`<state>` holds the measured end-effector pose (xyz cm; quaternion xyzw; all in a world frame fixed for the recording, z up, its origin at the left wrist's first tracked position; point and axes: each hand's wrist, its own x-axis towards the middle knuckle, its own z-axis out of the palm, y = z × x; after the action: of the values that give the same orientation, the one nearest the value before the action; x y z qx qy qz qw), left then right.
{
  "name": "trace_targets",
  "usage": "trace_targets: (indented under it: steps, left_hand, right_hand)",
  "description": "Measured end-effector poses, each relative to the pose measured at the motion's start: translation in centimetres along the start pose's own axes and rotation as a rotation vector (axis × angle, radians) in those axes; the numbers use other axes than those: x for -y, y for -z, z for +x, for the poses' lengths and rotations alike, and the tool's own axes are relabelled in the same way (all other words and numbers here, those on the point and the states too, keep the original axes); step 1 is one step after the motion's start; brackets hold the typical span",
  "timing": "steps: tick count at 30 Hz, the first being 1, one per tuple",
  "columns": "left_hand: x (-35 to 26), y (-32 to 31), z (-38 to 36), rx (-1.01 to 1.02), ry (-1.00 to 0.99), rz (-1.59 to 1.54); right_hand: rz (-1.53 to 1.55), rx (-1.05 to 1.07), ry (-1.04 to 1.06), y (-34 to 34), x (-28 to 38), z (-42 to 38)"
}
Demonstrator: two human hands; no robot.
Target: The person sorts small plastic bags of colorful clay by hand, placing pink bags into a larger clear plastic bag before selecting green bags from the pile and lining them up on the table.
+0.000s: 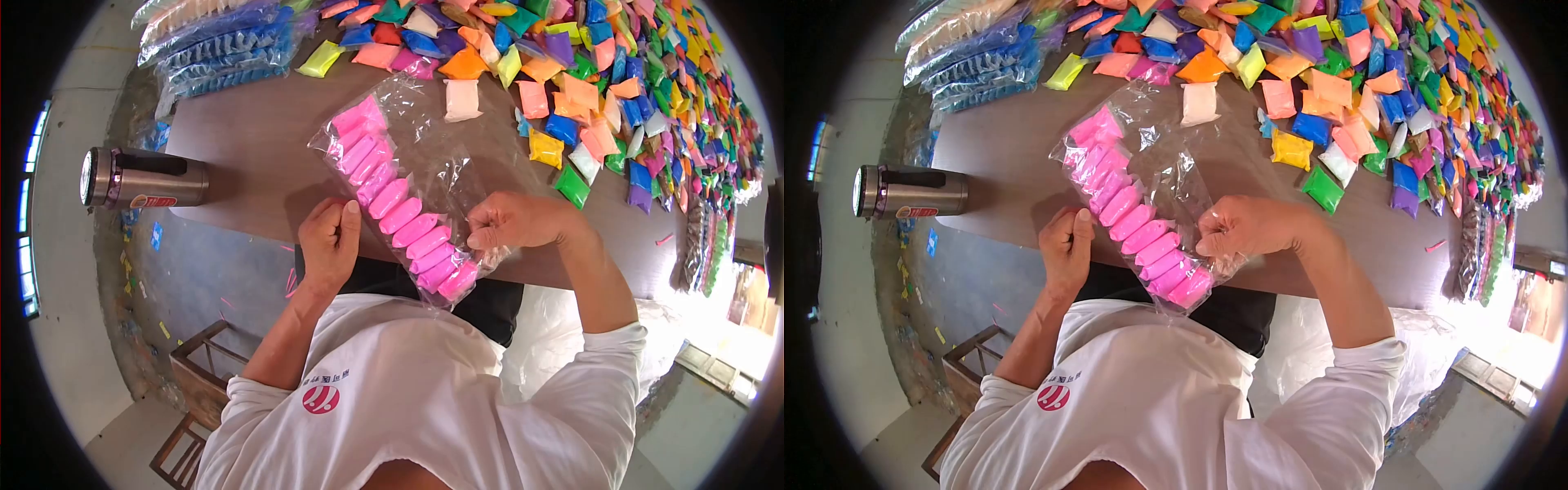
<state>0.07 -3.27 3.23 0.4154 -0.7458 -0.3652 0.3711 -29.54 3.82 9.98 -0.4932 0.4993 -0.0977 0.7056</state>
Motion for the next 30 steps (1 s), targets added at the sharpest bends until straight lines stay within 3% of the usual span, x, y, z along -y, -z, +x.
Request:
trace_targets:
  steps: [5,11,17,20,23,29,30]
  left_hand:
    - [0.2,0.2,-0.1,0.024,0.0,0.017]
    - [-0.1,-0.1,0.0,-0.016,-0.011,-0.004]
    - [-0.8,0.8,0.8,0.04,0.039,-0.086]
    - [0.7,1.4,1.2,0.079,0.119,-0.215]
    - [-0.1,2.2,2.0,0.061,0.273,-0.344]
    - [1.3,3.7,3.6,-0.042,0.186,-0.241]
    - [1.7,3.8,3.8,-0.073,0.157,-0.25]
  right_hand:
    - [-0.24,0.018,0.059,1.1,1.2,0.1]
    - [-0.257,-0.089,0.051,2.4,1.7,-1.2]
    - [-0.279,-0.338,-0.103,2.8,3.9,-3.3]
    - [-0.084,-0.3,-0.009,3.8,2.0,-3.6]
    - [-0.199,-0.358,0.008,4.4,1.9,-4.5]
    - [-0.259,-0.77,0.085,4.2,2.5,-5.5]
    - [-0.312,-0.828,0.196,4.1,2.2,-5.3]
